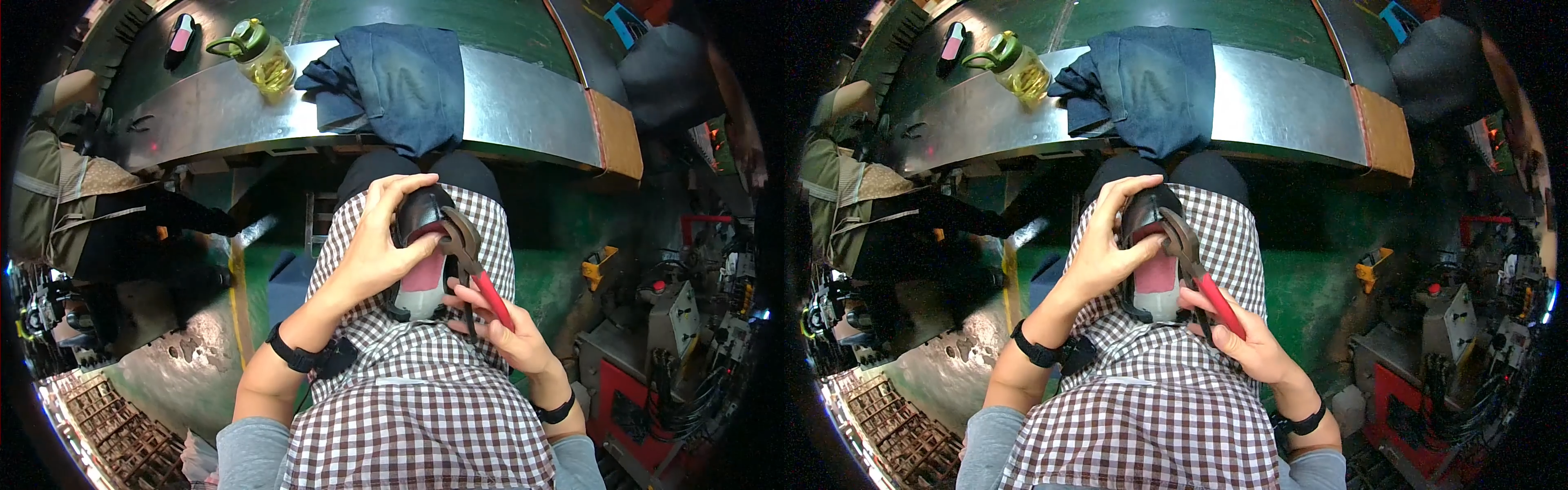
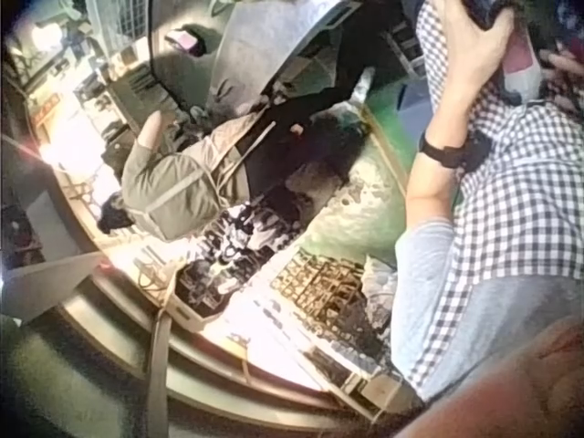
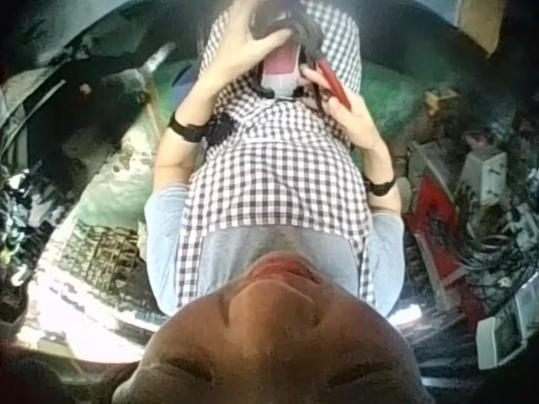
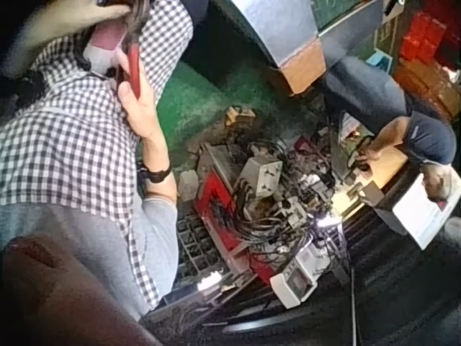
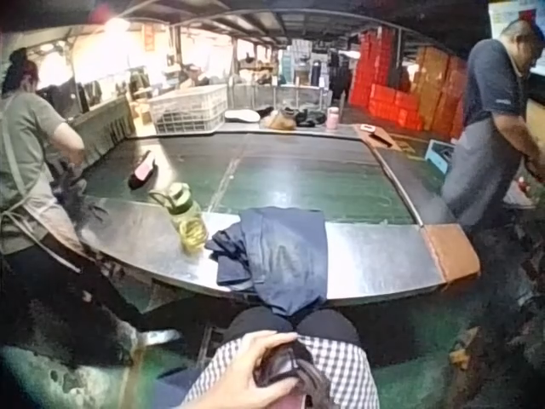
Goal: Pull and secure a shoe upper to a last using pliers in a factory setting.
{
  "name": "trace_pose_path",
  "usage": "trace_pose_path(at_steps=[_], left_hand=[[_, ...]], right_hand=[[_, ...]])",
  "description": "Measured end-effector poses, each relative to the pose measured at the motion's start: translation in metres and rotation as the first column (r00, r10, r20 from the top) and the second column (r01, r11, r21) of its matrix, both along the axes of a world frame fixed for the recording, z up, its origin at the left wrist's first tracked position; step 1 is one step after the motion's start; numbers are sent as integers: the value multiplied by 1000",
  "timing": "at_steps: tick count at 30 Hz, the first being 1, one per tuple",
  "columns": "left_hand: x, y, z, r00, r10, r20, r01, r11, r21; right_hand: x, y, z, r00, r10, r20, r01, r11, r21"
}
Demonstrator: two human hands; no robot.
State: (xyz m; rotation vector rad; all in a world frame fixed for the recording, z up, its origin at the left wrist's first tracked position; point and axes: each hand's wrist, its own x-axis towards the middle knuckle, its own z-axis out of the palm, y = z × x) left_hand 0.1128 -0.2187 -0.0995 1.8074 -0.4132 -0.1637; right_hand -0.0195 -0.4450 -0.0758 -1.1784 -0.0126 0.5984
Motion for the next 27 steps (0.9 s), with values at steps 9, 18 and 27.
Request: trace_pose_path(at_steps=[9, 18, 27], left_hand=[[-2, -7, -3, 999, 20, 28, -22, 999, 43], [-6, -4, -1, 996, 3, 84, -12, 995, 98], [-10, -5, -5, 997, 39, 73, -46, 994, 97]], right_hand=[[4, 18, 15, 987, -152, -58, 150, 988, -34], [-5, 28, -19, 986, -161, 44, 166, 973, -162], [-4, 25, -30, 986, -125, 109, 150, 954, -260]])
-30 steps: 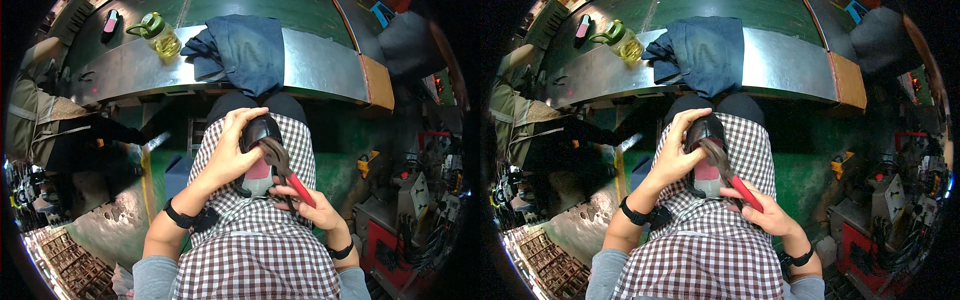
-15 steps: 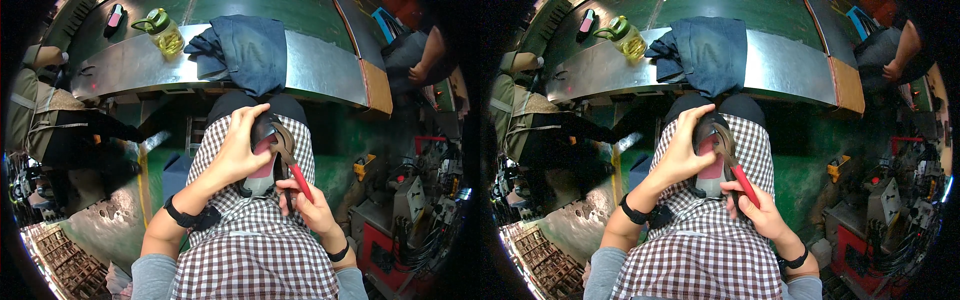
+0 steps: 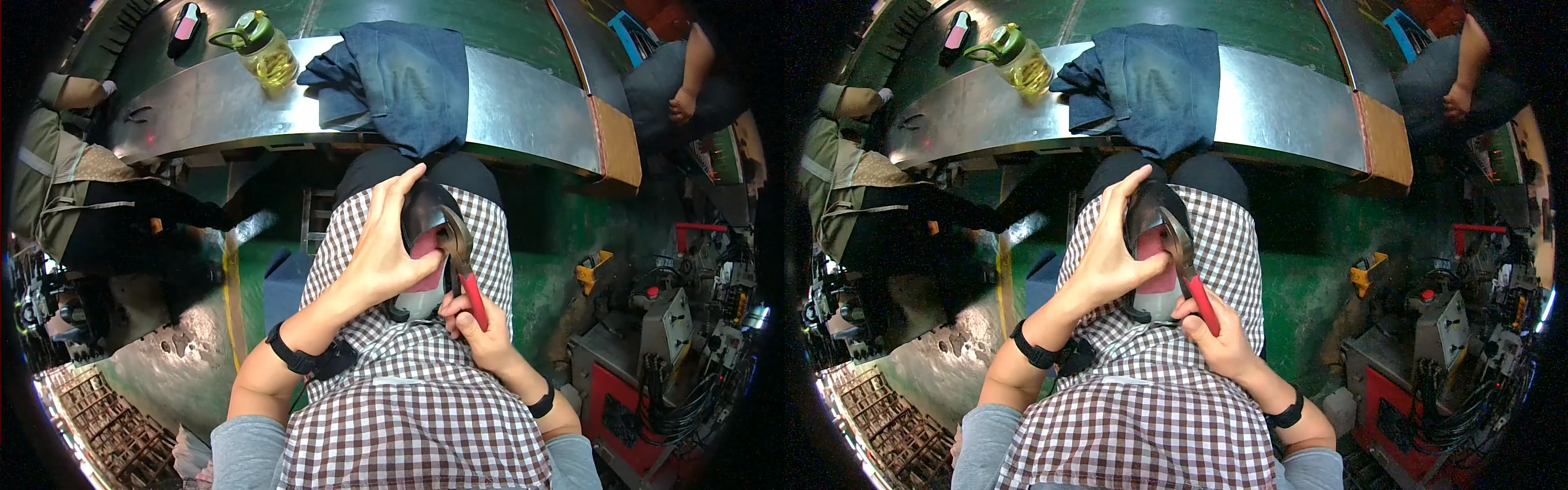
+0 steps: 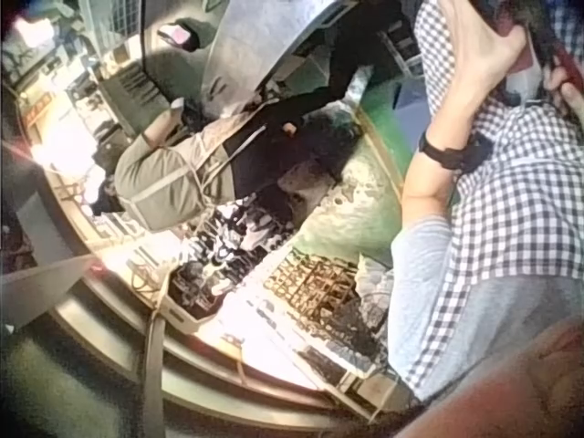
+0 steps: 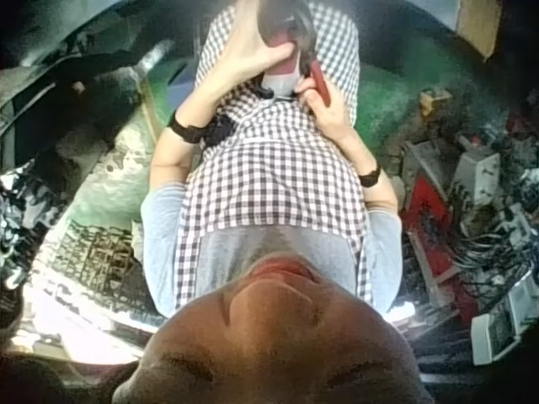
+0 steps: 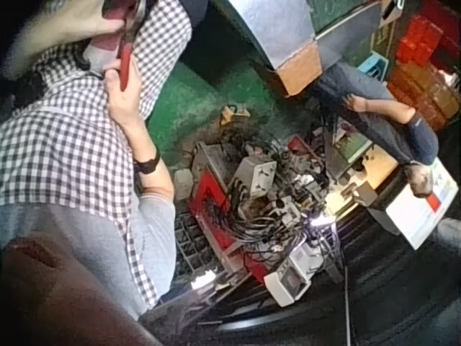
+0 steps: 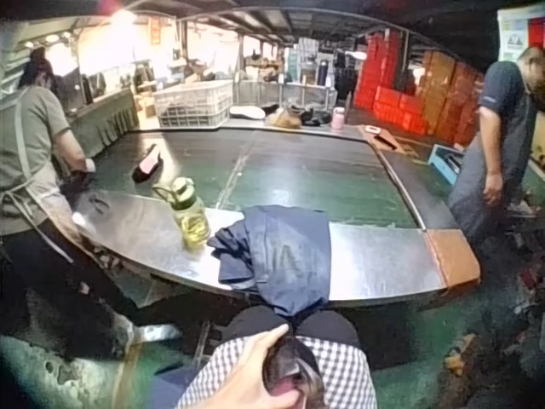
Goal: Pull and secure a shoe upper to a last using pliers in a factory setting.
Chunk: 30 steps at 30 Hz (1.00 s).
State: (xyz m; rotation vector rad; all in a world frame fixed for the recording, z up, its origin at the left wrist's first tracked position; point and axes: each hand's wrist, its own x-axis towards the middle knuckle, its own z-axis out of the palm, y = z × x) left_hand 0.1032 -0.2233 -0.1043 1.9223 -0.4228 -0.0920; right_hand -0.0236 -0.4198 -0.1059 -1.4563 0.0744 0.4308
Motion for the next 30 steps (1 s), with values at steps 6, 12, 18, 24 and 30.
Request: trace_pose_path(at_steps=[6, 12, 18, 24, 30], left_hand=[[-21, 24, 11, 986, -49, -161, 18, 982, -189], [-47, 52, 5, 936, -349, 48, 317, 774, -548], [-66, 72, -4, 957, -284, -52, 185, 740, -647], [-66, 88, -30, 960, -202, -195, -18, 648, -761], [-74, 85, -38, 816, 10, -578, -468, 597, -651]], right_hand=[[0, -86, 36, 930, 360, -72, -343, 922, 180], [-4, -88, 18, 1000, 27, 1, -27, 997, 70], [39, -21, -6, 998, 2, 61, -17, 971, 239], [67, 35, -27, 956, 182, 231, -189, 982, 10], [67, 45, -21, 921, 36, 388, 33, 985, -169]])
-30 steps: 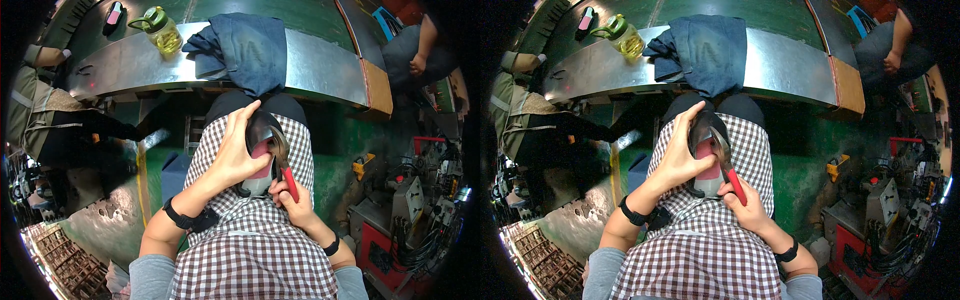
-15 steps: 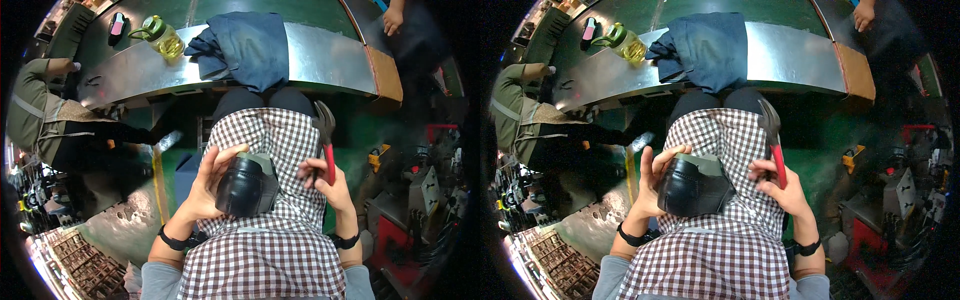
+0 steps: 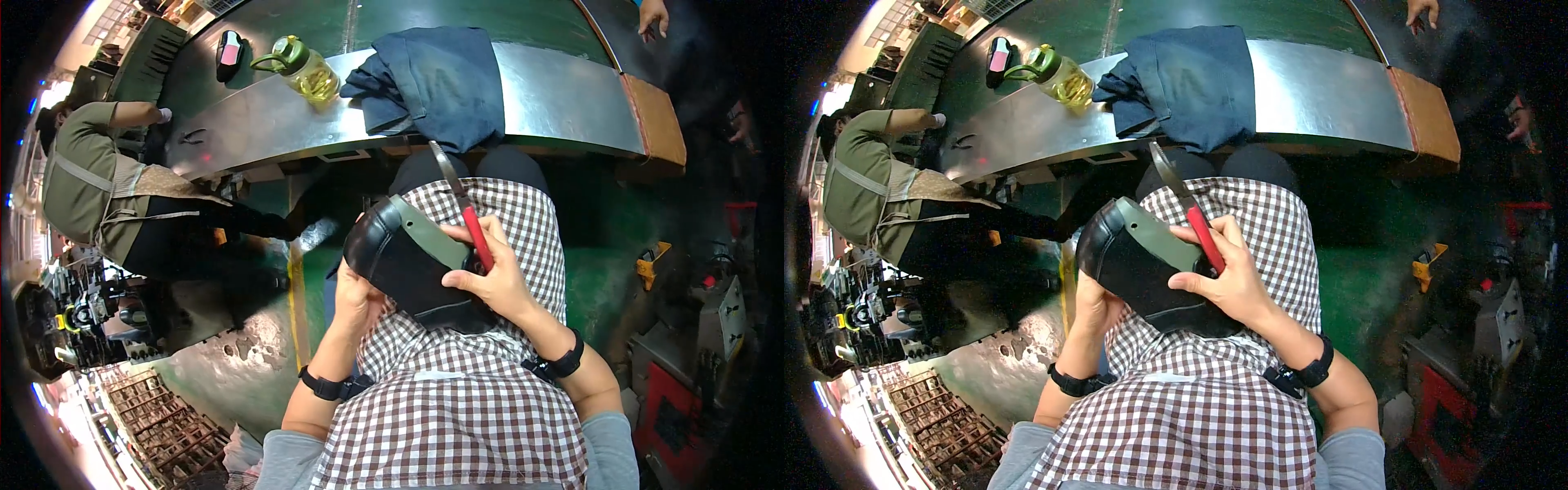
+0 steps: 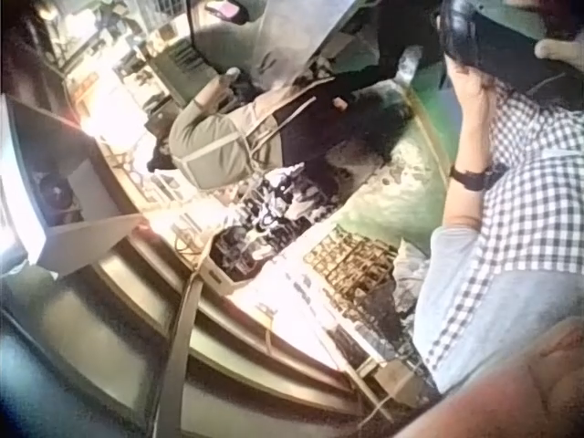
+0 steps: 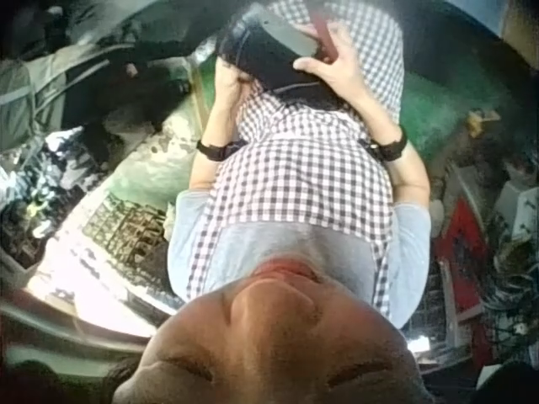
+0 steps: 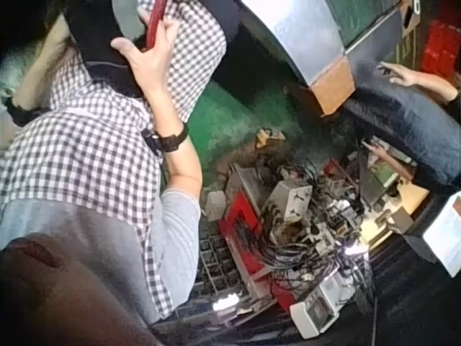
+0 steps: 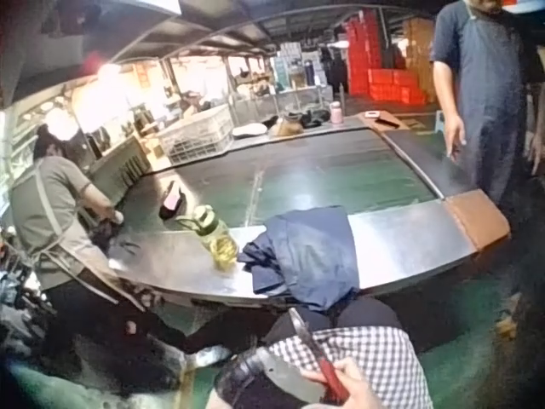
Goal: Pull and secure a shoe upper to a last using pliers in a factory setting.
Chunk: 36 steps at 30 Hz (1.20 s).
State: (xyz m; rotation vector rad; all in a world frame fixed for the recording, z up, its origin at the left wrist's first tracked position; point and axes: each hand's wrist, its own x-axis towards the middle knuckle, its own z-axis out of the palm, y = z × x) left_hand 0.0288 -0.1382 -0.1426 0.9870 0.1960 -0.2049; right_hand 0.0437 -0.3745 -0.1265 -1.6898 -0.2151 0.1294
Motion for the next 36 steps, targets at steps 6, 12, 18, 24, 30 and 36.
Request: trace_pose_path(at_steps=[6, 12, 18, 24, 30, 36], left_hand=[[13, -22, -3, 993, -111, 30, 112, 865, -489], [25, -40, -3, 985, -162, -67, 112, 876, -468], [44, -64, 25, 964, -205, -170, 131, 922, -366], [83, -108, 85, 946, -316, -75, 294, 931, -215], [87, -140, 94, 833, -551, 37, 543, 830, 127], [98, -178, 94, 677, -705, 214, 309, 535, 786]], right_hand=[[-19, -4, 27, 956, 34, 291, 25, 980, -198], [-26, -14, 22, 970, -21, 244, 85, 963, -257], [-18, -25, 5, 992, -119, 45, 121, 991, -49], [1, -55, -6, 940, -129, -316, 319, 661, 679], [12, -92, -16, 888, -16, -460, 442, 307, 842], [23, -123, -7, 858, -114, -500, 509, 305, 805]])
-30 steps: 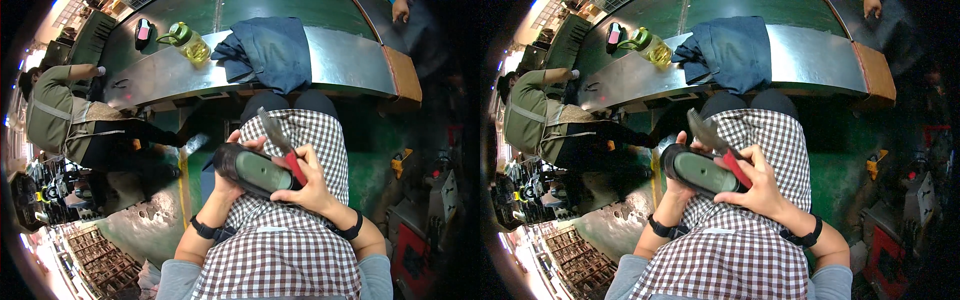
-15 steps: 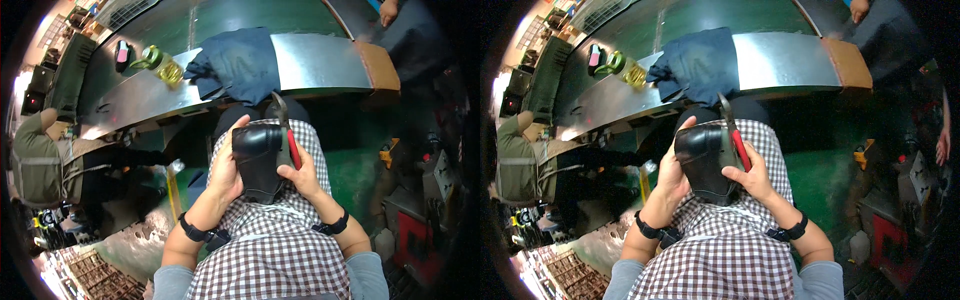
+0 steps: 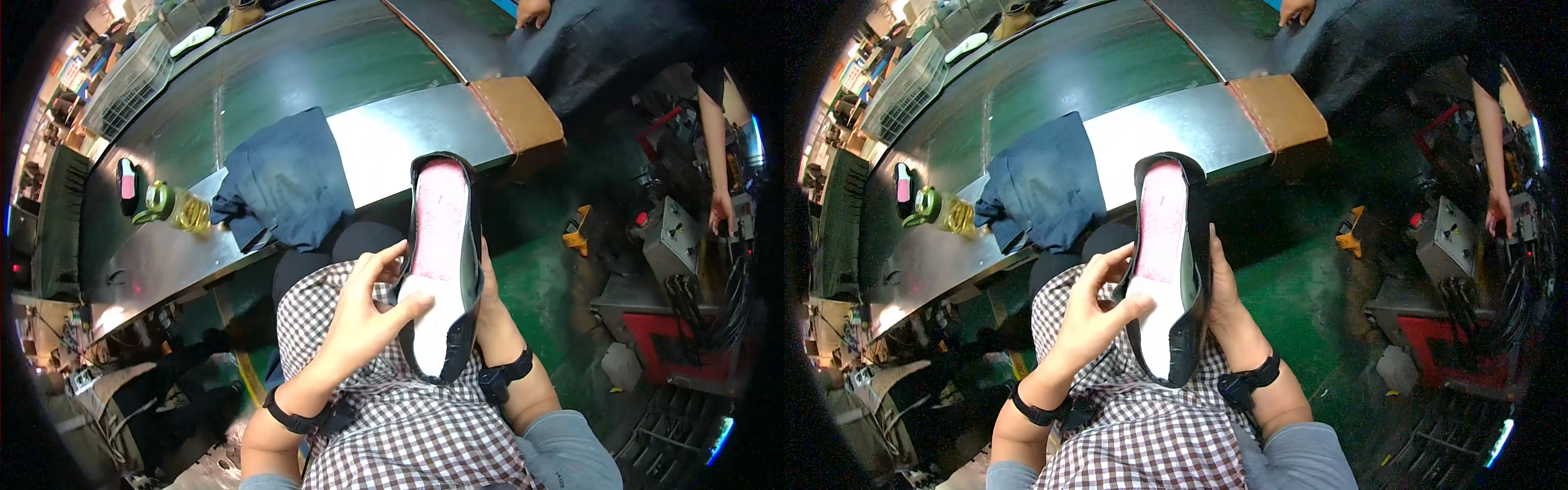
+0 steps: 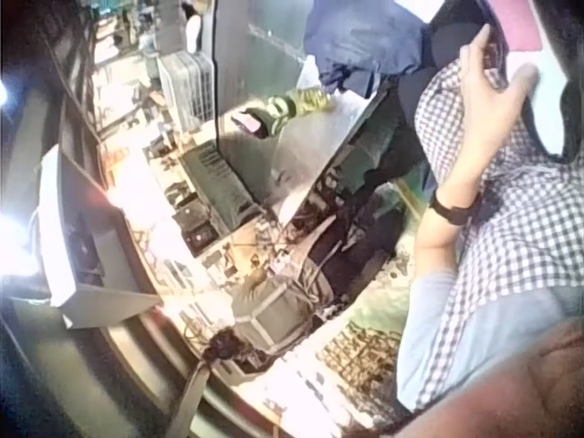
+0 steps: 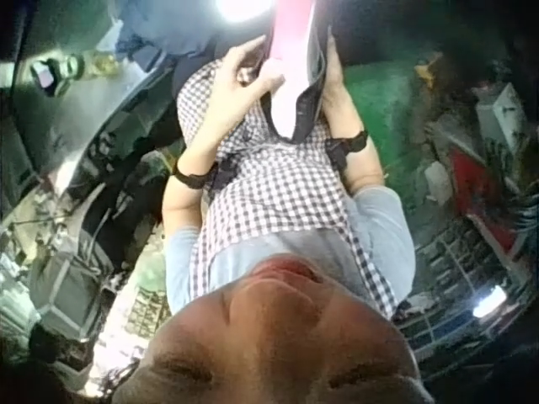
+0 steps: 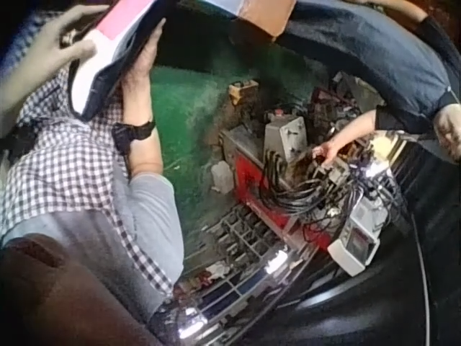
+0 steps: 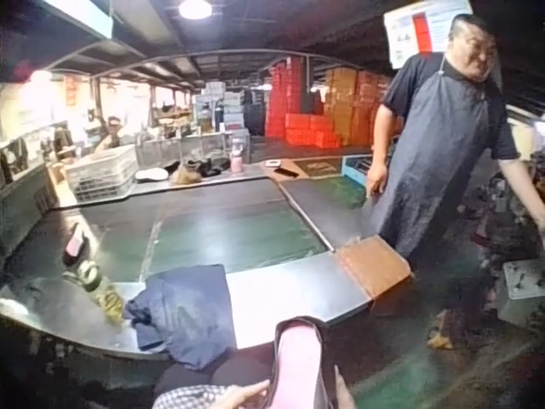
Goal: Pull and secure a shoe upper to a last using pliers in a factory setting.
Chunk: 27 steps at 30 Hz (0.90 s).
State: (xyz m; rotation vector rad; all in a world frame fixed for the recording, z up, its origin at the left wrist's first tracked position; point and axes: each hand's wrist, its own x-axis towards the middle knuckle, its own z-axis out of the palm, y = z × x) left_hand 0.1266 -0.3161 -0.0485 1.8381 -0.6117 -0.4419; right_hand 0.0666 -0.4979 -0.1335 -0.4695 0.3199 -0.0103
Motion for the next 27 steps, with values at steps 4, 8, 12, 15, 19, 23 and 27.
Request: trace_pose_path(at_steps=[4, 8, 12, 15, 19, 23, 27], left_hand=[[18, -26, -12, 975, 86, -205, -92, 996, -21], [26, -38, -23, 969, 106, -224, -107, 994, 5], [27, -39, -35, 879, 3, -477, -97, 980, -174], [21, -44, -26, 792, -21, -610, -108, 979, -175], [9, -43, -27, 887, -124, -445, 75, 989, -127], [4, -30, -23, 854, -117, -506, 28, 983, -180], [7, -1, -34, 846, -42, -531, -74, 978, -196]], right_hand=[[2, -12, -8, 999, -49, 10, 50, 995, -89], [-3, -18, -10, 999, -42, -16, 37, 975, -217], [-8, -21, -25, 997, -54, -58, 34, 956, -292], [-11, -30, -26, 999, -18, 47, 31, 962, -273], [5, -50, -24, 979, -181, -91, 172, 980, -100], [40, -101, -21, 944, -328, -29, 305, 906, -294], [85, -157, -29, 755, -655, -35, 607, 718, -341]])
